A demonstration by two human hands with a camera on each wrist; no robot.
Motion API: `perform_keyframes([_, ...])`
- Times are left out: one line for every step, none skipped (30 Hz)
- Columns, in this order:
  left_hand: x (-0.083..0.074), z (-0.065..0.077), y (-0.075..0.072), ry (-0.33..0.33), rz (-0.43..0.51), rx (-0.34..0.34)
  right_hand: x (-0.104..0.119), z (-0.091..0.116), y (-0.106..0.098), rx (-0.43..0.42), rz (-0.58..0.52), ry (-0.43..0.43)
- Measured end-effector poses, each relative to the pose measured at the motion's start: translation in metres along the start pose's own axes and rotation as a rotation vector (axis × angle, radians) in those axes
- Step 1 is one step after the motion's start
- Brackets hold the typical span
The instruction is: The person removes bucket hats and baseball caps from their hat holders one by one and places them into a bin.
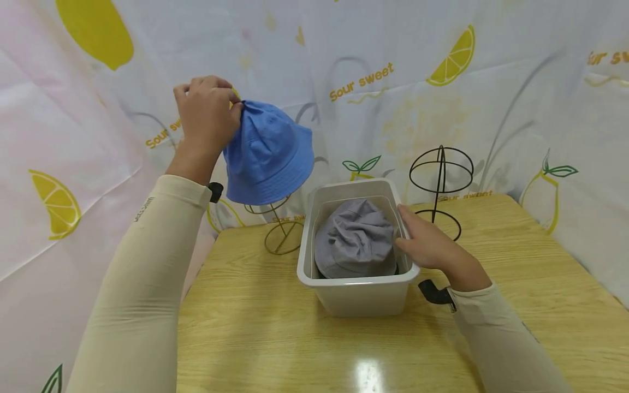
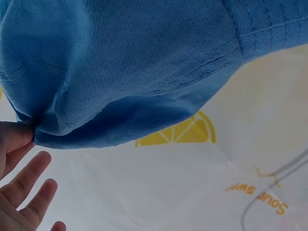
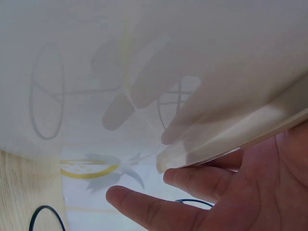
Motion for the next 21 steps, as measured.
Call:
perform_keyframes([-0.002, 0.000, 0.000, 0.003, -0.002, 0.004, 0.000, 0.000, 0.000, -0.001, -0.002, 0.000])
perform_keyframes([-0.003, 0.000, 0.000, 0.004, -0.005, 0.012, 0.000, -0.001, 0.000, -0.001, -0.002, 0.000])
perform_keyframes([-0.005, 0.000, 0.001, 0.007, -0.007, 0.021, 0.000, -0.001, 0.000, -0.001, -0.002, -0.001])
perform_keyframes([-0.007, 0.001, 0.002, 0.011, -0.009, 0.028, 0.000, -0.001, 0.001, -0.001, -0.003, 0.000])
perform_keyframes([-0.009, 0.001, 0.003, 0.016, -0.009, 0.032, 0.000, -0.001, 0.001, -0.001, -0.004, -0.001])
perform_keyframes([-0.010, 0.002, 0.004, 0.024, -0.004, 0.034, 0.000, -0.001, 0.001, -0.001, -0.005, -0.001])
perform_keyframes([-0.012, 0.002, 0.005, 0.031, -0.002, 0.037, 0.000, -0.001, 0.001, -0.001, -0.007, 0.001])
perform_keyframes([-0.015, 0.003, 0.006, 0.040, 0.000, 0.038, 0.000, -0.001, 0.001, -0.002, -0.009, 0.003])
perform_keyframes([-0.017, 0.004, 0.006, 0.050, 0.001, 0.036, 0.000, -0.001, 0.001, -0.003, -0.010, 0.005])
perform_keyframes([-0.019, 0.004, 0.007, 0.060, 0.002, 0.033, 0.000, -0.001, 0.001, -0.003, -0.008, 0.006])
perform_keyframes([-0.021, 0.005, 0.007, 0.071, 0.005, 0.029, 0.001, -0.001, 0.001, -0.003, -0.006, 0.004])
perform_keyframes([-0.023, 0.005, 0.008, 0.080, 0.005, 0.027, 0.001, -0.001, 0.001, -0.004, -0.005, 0.002])
perform_keyframes([-0.025, 0.006, 0.008, 0.089, 0.003, 0.024, 0.002, -0.001, 0.001, -0.005, -0.004, 0.000])
perform_keyframes([-0.027, 0.006, 0.009, 0.098, 0.005, 0.020, 0.002, -0.002, 0.001, -0.006, -0.002, -0.004])
perform_keyframes([-0.029, 0.007, 0.009, 0.104, 0.009, 0.020, 0.003, -0.002, 0.000, -0.007, 0.000, -0.007])
perform_keyframes([-0.030, 0.007, 0.010, 0.108, 0.015, 0.022, 0.003, -0.002, 0.000, -0.008, 0.000, -0.011])
perform_keyframes([-0.032, 0.007, 0.011, 0.110, 0.024, 0.027, 0.004, -0.002, 0.001, -0.009, -0.001, -0.013])
perform_keyframes([-0.033, 0.008, 0.011, 0.108, 0.034, 0.035, 0.004, -0.002, 0.001, -0.009, 0.000, -0.015])
perform_keyframes([-0.035, 0.008, 0.012, 0.106, 0.047, 0.043, 0.004, -0.003, 0.001, -0.009, 0.001, -0.015])
perform_keyframes([-0.036, 0.008, 0.013, 0.100, 0.065, 0.056, 0.004, -0.003, 0.001, -0.009, 0.001, -0.015])
perform_keyframes([-0.037, 0.009, 0.013, 0.093, 0.087, 0.070, 0.004, -0.003, 0.001, -0.009, 0.003, -0.015])
Point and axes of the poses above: each hand's wrist, its own z-axis away from the middle knuckle, its own y-axis out of the palm, x = y × z, the point moved 5 cm from there along -z, towards the middle knuckle, and after that the axes turned 3 degrees about -y, right-handed, at the moved point
